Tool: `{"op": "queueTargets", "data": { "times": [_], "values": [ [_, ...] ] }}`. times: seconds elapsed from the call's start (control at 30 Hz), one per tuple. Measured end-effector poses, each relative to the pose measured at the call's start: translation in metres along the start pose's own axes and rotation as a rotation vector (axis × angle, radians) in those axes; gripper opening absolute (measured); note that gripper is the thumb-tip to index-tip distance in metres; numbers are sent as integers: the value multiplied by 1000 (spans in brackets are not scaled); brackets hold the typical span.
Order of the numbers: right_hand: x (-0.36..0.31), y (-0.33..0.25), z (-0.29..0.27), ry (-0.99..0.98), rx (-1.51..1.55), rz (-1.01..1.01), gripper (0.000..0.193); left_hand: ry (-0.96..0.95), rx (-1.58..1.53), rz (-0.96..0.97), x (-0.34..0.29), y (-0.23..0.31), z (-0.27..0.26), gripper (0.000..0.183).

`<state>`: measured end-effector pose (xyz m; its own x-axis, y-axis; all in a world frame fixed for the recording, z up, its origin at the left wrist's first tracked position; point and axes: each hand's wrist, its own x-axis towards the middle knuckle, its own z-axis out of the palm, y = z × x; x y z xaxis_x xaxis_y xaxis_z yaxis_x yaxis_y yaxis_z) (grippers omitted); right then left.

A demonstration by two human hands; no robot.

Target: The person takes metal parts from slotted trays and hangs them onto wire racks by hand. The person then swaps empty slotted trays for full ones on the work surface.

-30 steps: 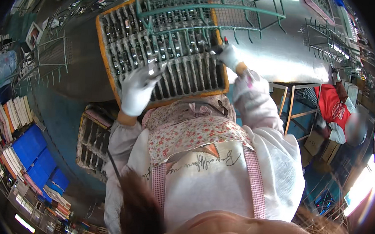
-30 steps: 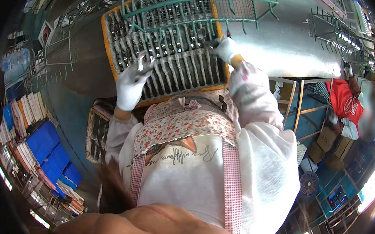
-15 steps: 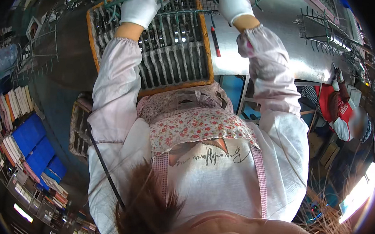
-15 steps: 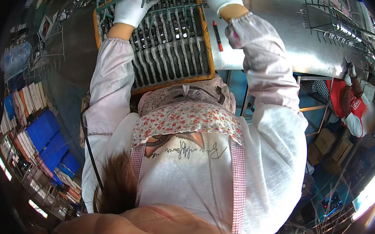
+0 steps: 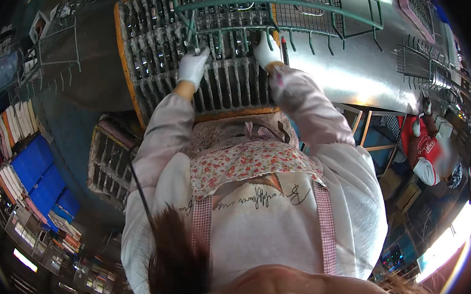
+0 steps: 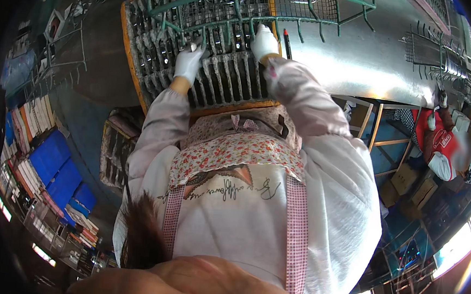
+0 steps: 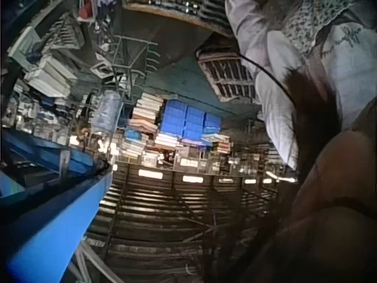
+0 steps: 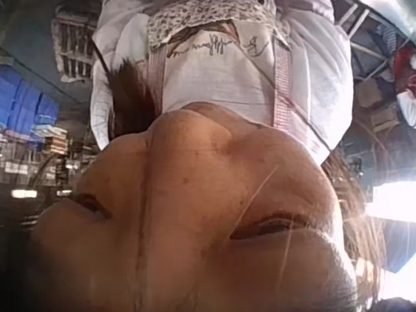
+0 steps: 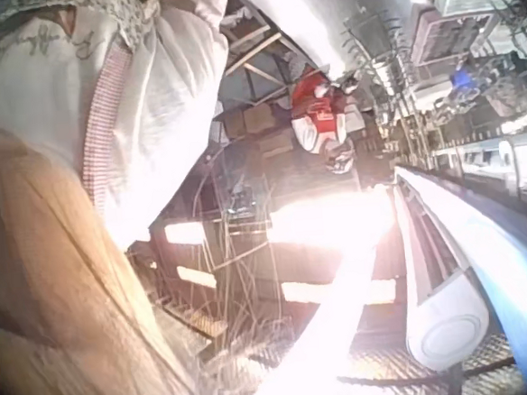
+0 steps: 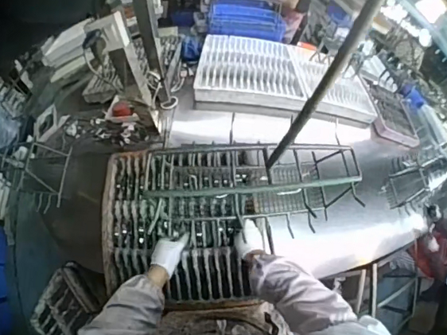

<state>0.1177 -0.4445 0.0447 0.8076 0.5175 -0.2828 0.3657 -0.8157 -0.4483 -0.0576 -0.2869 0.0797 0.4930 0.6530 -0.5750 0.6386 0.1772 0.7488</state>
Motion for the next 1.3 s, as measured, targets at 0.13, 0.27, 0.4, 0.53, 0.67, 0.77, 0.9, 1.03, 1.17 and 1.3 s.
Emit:
{"op": "queueTargets", "data": {
  "times": [0.13,0.27,0.4,0.53,0.67,0.77,0.9,1.03,1.17,1.3],
  "values": [
    [39,-10,37,-84,-26,370,20,112,449,60,50,-7,53,37],
    [44,25,33,-85,-118,266,20,196,593,103,55,0,100,37],
    [25,-9,28,31,129,300,27,311,568,56,72,-27,96,35],
    [32,-7,44,-80,50,337,27,119,375,-123,66,-10,98,34],
    [36,2,45,-262,118,298,24,262,339,-84,63,1,103,44],
    [50,150,40,-11,981,360,25,12,359,60,57,44,192,54],
    [-68,55,-116,-441,693,67,24,27,359,-401,58,18,138,71],
    [-152,53,-254,-207,649,-69,20,217,403,-380,64,17,148,68],
    [-169,66,-316,93,932,141,17,212,337,-41,38,6,121,55],
    [-147,83,-318,211,1117,145,16,-87,455,-93,-87,107,98,33]
  ]
}}
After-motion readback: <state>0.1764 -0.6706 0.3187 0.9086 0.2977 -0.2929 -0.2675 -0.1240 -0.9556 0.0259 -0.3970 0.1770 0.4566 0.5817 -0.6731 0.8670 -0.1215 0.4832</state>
